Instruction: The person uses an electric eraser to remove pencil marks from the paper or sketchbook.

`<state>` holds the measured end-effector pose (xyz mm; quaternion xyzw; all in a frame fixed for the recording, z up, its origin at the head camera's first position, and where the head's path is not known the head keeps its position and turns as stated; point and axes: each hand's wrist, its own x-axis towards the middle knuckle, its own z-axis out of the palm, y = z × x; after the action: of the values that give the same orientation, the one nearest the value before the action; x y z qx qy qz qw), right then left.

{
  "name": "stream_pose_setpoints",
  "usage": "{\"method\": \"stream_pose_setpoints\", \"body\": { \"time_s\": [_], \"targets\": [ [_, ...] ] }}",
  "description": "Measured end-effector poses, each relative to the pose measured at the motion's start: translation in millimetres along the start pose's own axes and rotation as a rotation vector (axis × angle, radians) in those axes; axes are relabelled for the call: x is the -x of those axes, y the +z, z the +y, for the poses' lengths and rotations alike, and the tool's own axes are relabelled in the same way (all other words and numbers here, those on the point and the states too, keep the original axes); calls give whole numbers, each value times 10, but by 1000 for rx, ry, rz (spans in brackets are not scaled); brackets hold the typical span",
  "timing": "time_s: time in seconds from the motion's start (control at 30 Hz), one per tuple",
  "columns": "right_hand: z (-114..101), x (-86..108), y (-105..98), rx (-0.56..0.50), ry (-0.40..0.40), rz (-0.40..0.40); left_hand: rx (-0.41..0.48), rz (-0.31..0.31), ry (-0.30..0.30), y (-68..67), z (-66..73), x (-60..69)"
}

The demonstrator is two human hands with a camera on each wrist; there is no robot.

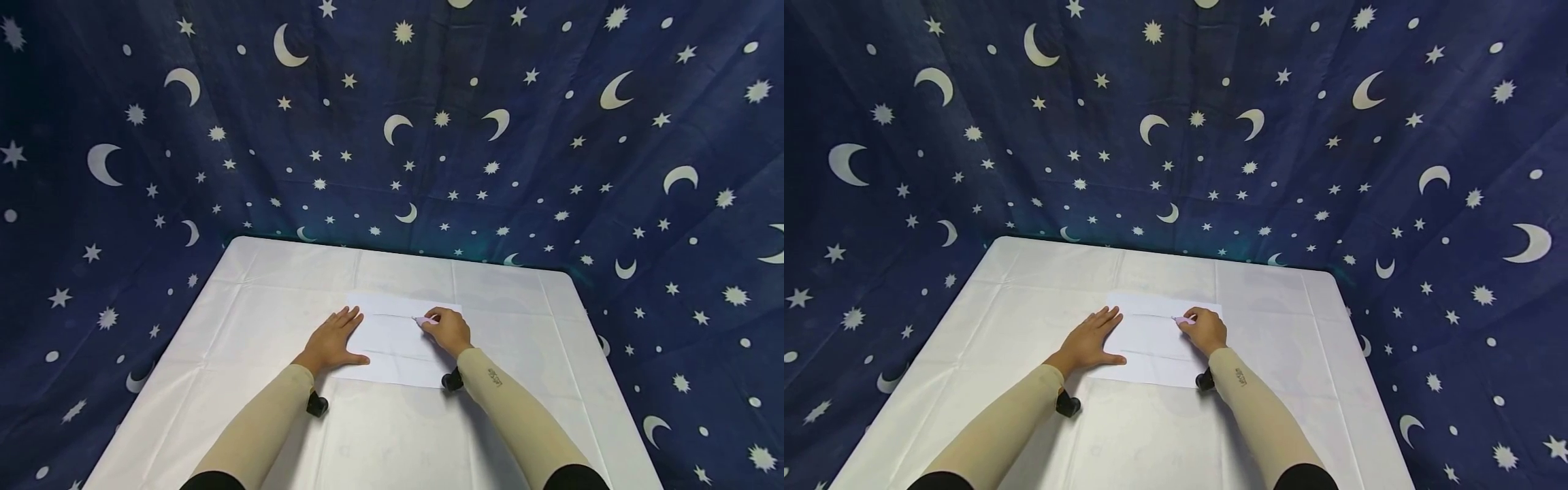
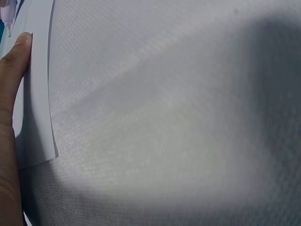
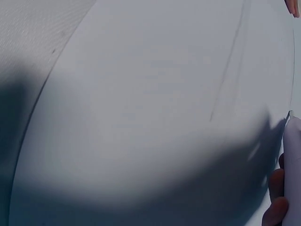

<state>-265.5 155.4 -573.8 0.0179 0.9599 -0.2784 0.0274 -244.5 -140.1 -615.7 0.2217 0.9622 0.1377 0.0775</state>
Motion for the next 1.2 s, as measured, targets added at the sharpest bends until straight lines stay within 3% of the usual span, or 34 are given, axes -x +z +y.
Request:
{"method": "stream_pose_setpoints", "body": {
  "time_s": [0.43,0.73,1.2],
  "targets": [
    [-79,5,32,-18,-11,-4,1,42,20,7,5,6],
    [-154,-6,96,-26,-30,-13,-7,20,3,29,-4,-1],
    [-254,-7,148,-37,-37,-16,-1,48,11,57,-21,-11]
  ]
}}
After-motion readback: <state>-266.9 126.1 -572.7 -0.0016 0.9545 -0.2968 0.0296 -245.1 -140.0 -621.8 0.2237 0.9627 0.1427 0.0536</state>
